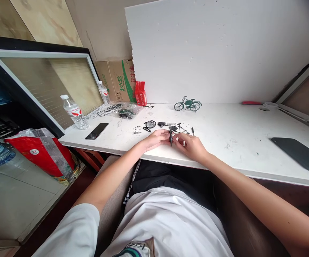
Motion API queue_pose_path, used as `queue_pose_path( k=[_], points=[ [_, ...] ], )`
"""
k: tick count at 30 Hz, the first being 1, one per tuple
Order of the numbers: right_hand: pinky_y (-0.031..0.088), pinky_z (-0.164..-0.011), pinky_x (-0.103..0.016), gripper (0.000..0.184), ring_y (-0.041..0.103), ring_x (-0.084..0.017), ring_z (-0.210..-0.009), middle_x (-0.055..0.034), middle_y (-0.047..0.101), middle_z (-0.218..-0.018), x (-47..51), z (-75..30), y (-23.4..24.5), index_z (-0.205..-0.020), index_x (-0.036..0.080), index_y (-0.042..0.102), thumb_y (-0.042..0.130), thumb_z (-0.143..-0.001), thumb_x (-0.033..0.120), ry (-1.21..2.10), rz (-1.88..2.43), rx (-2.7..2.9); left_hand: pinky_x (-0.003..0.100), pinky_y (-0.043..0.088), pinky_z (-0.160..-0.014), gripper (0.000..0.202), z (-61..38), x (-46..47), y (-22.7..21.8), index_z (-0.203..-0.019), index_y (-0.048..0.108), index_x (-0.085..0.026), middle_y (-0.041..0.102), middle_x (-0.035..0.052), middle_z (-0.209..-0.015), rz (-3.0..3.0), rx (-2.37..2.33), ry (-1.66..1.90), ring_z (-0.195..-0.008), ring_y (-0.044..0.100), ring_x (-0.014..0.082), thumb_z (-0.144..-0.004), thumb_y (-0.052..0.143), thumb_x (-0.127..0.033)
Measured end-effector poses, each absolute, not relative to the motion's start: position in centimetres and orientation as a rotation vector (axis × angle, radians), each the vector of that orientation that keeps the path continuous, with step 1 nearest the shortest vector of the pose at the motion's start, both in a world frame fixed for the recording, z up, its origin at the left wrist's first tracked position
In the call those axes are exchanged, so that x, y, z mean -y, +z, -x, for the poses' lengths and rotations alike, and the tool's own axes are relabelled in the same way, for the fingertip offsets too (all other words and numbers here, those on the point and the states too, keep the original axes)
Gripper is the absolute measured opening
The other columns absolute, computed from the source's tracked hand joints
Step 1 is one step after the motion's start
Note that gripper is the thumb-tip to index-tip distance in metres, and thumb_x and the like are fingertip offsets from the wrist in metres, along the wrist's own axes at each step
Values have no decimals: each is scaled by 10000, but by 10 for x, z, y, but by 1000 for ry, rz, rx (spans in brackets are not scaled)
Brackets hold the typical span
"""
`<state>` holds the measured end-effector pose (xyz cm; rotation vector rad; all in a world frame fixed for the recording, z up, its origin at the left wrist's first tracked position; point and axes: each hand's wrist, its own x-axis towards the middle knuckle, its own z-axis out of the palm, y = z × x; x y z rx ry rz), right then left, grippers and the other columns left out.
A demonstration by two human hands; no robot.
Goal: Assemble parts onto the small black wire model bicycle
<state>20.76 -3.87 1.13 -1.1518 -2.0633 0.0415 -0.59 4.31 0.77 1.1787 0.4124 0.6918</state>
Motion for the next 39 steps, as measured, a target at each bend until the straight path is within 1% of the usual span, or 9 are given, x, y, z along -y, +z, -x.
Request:
queue_pose_path(
  k=[3, 9, 14, 21, 24, 27, 30, 34, 39],
  points=[
    [516, -659, -320, 176, 678, -195, -690, -63, 776, -933, 37, -207, 6, -1076, 232, 681, 556, -1027, 347, 51, 1111, 2037, 391, 497, -1004, 325, 5, -46, 5, -1087, 757, -120, 753, 134, -1086, -1172, -394, 671, -989, 700, 211, -822, 874, -269],
    [516, -673, -328, 176, 681, -210, -685, -49, 745, -800, 36, -206, 5, -1038, 224, 702, 575, -1010, 342, 18, 1164, 1988, 404, 518, -999, 321, 5, -49, 3, -1090, 760, -115, 752, 147, -1093, -1136, -393, 674, -976, 714, 219, -823, 872, -254],
    [520, -683, -335, 172, 682, -210, -683, -61, 773, -862, 35, -206, 6, -1011, 226, 703, 570, -1009, 335, 11, 1182, 1997, 443, 508, -1050, 314, 6, -50, 1, -1088, 757, -112, 749, 156, -1116, -1122, -397, 694, -1012, 717, 231, -823, 871, -234],
    [494, -651, -329, 166, 667, -210, -668, -57, 761, -842, 35, -206, 5, -1005, 229, 653, 545, -1013, 355, 86, 1241, 2004, 448, 508, -1046, 325, 5, -48, 3, -1082, 758, -109, 730, 165, -1154, -1142, -396, 701, -1038, 701, 237, -816, 881, -249],
    [488, -658, -329, 146, 648, -201, -657, -47, 747, -829, 36, -206, 6, -1013, 231, 629, 555, -1003, 357, 163, 1250, 1989, 446, 506, -1046, 329, 5, -47, 4, -1071, 756, -109, 730, 149, -1128, -1132, -397, 707, -1028, 698, 227, -802, 893, -238],
    [471, -644, -320, 145, 611, -183, -631, -30, 720, -796, 36, -207, 8, -950, 234, 600, 568, -995, 368, 272, 1243, 1974, 450, 504, -1050, 339, 5, -46, 5, -1069, 751, -116, 729, 117, -1076, -1102, -402, 744, -994, 696, 206, -786, 905, -221],
    [451, -622, -310, 189, 587, -175, -625, -15, 683, -746, 34, -208, 9, -918, 231, 597, 587, -992, 404, 379, 1230, 1953, 440, 510, -1045, 362, 4, -45, 5, -1055, 745, -125, 718, 94, -1070, -1072, -412, 797, -988, 694, 196, -753, 927, -208],
    [447, -608, -303, 257, 575, -171, -657, -34, 694, -795, 30, -211, 8, -943, 218, 624, 604, -992, 470, 520, 1184, 1901, 435, 511, -1048, 397, 1, -45, 5, -1022, 727, -133, 707, 77, -1079, -1063, -434, 847, -1000, 696, 194, -703, 955, -198],
    [446, -541, -301, 338, 537, -155, -574, -18, 648, -731, 28, -211, 9, -947, 213, 614, 649, -960, 549, 766, 1171, 1801, 434, 499, -1052, 396, -1, -47, 0, -1000, 685, -130, 710, 81, -1069, -1101, -441, 884, -1009, 696, 193, -707, 947, -182]
  ],
)
